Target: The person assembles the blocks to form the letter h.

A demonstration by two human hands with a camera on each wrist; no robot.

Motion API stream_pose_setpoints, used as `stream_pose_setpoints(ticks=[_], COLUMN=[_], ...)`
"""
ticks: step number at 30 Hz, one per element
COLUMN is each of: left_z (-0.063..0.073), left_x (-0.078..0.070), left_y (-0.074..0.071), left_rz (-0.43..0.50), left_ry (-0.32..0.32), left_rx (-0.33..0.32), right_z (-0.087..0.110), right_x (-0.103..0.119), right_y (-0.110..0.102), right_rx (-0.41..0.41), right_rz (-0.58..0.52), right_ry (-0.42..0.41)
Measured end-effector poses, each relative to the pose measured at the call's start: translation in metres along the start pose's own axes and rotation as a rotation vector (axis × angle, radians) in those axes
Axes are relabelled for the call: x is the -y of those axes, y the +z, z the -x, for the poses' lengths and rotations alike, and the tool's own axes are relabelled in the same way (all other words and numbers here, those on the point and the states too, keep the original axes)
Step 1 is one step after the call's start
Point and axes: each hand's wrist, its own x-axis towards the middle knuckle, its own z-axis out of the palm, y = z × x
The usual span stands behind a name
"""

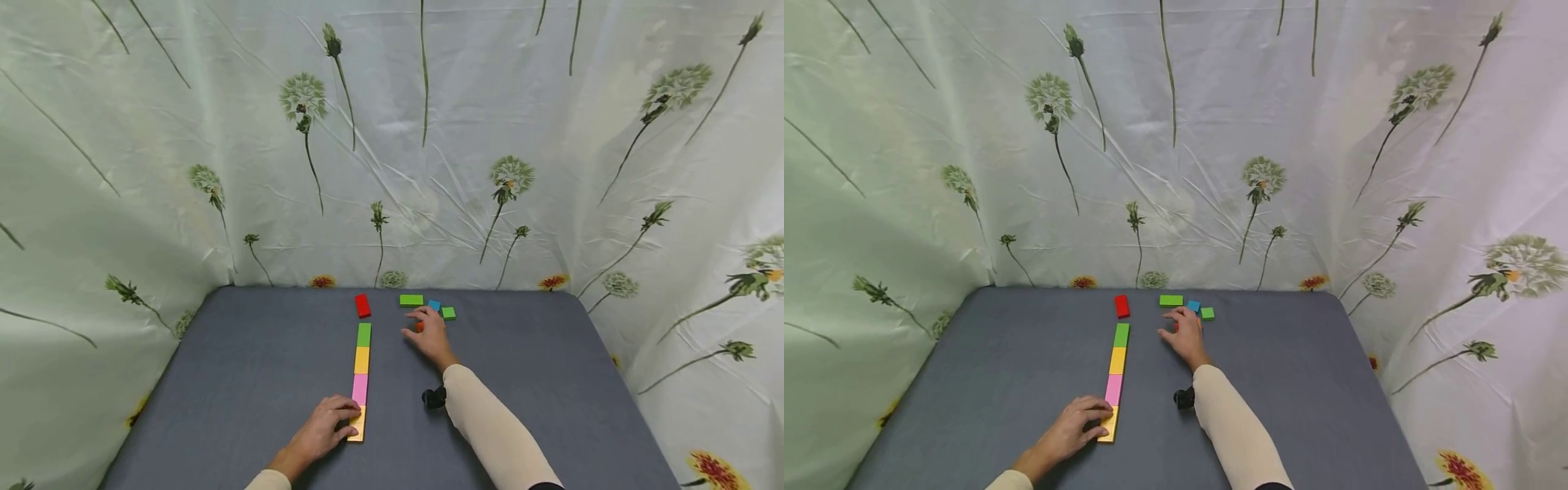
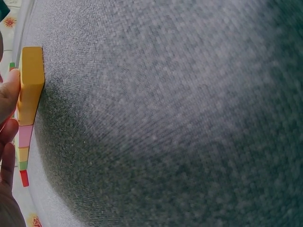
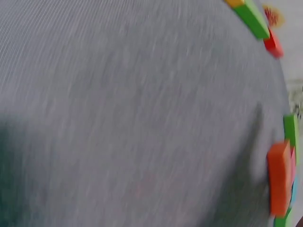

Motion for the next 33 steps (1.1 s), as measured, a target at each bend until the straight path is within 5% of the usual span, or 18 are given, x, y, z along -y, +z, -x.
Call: stream_pose_setpoints(ticks=[5, 13, 33], left_z=[0.001, 0.002, 0.0], left_x=[0.001, -0.001, -0.001], left_y=[-0.002, -0.001, -0.002], left_rz=[0.008, 0.003, 0.01], left_ry=[0.016, 0.005, -0.015], left_rx=[-0.021, -0.031, -0.015], right_z=[0.006, 0.011, 0.009], right_x=[-0.013, -0.021, -0.02], right_y=[-0.007, -0.011, -0.008], right_rx=[-0.072, -0.065, -0.052], right_rz=[0.05, 0.11, 0.175], right_ry=[0.037, 0.133, 0.224])
